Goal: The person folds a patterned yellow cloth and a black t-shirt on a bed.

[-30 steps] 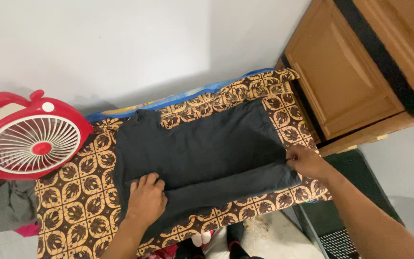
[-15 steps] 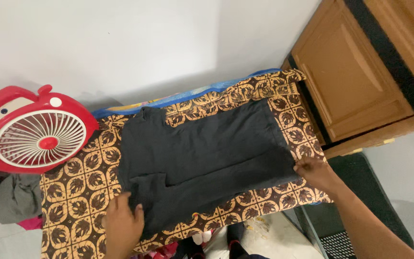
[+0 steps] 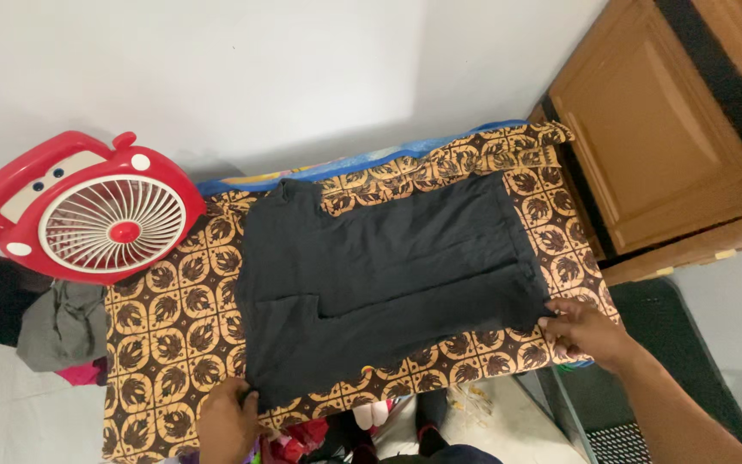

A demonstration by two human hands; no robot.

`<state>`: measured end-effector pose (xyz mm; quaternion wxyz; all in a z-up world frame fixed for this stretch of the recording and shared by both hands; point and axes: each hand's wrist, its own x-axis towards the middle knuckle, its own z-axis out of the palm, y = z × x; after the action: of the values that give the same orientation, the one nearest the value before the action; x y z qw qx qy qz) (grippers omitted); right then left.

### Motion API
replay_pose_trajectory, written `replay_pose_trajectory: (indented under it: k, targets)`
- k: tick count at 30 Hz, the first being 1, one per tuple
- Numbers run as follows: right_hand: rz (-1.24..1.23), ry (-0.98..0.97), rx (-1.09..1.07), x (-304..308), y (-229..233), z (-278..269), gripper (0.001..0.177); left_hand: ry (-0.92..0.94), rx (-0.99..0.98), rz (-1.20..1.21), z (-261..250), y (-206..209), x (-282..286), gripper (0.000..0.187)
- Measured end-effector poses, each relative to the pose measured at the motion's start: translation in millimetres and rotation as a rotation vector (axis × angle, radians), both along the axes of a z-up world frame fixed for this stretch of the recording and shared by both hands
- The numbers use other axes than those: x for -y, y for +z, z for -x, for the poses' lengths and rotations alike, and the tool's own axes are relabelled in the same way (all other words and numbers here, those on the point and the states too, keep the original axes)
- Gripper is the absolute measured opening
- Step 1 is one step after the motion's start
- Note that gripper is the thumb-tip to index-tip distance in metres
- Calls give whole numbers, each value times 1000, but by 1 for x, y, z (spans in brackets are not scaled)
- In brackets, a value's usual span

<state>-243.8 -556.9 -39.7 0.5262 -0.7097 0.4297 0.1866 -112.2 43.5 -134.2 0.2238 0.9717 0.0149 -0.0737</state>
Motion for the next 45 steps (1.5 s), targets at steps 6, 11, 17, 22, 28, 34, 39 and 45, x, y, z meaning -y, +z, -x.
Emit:
replay_pose_trajectory:
  k: [6,11,17,22,28,34,39,45]
  targets:
    - [-1,-33,171,12,-10,-7,43,54,55,241,0,20,1,24]
    - [-145,-192,437,35,-18,-4,25,125,-99,414,0,22,-15,21]
    - [69,-45,161,33,-23,4,26,-106,-69,186,0,4,-39,41]
    - [693,190,76,16,-7,-12,36,-126,114,35,-3,36,-14,40]
    - [962,596,331,-17,15,-54,39,-427,192,-17,-35,79,68,35]
    - [980,684,216,-22,13,-77,18,-728,286,-137,-54,77,120,37]
    - [900,592,146,-11,16,-85,21,-682,239,-296,-69,81,120,31]
    - [858,570,144,-6,16,-91,28,-621,224,-251,-78,84,115,45]
